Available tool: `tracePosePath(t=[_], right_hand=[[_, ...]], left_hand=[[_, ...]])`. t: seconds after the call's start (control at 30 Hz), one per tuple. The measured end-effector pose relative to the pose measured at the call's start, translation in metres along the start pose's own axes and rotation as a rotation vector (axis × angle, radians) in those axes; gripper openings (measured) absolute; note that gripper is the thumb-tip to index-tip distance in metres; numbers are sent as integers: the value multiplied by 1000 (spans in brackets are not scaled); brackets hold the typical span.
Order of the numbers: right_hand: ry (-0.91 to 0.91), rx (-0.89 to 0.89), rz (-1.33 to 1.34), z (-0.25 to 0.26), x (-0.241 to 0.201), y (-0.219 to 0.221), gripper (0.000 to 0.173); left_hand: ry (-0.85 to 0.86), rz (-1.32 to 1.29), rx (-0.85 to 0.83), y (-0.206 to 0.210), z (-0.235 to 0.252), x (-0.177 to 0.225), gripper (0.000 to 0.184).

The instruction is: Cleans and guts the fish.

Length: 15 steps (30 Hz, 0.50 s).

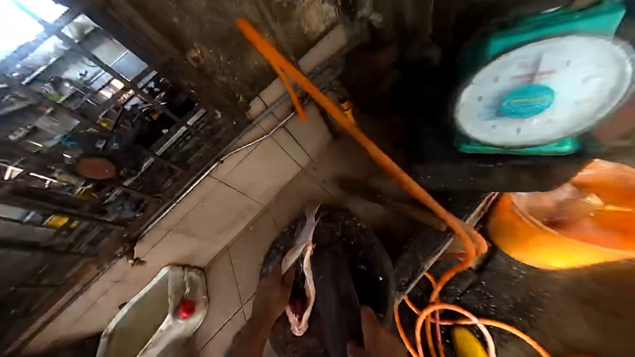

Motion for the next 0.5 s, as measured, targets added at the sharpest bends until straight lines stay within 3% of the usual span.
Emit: tracePosePath(t=[0.13,0.33,0.5], right_hand=[[68,-152,-52,6,-9,19,50],[151,-58,-45,35,-21,49,62],[168,-11,-55,51,-33,71,57]], left_hand=[[-22,-28,-56,-5,0,-3,57],[-12,-2,-93,-4,7,2,57],[-11,30,-111,-6,11,10,54]])
Point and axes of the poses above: each hand's wrist, its own z-axis towards the middle knuckle, its own y-axis out of the palm, x = y × z, the point moved 6 cm from there along z, towards the middle knuckle, and after that the axes turned 5 degrees about z, right-handed, at the moved point
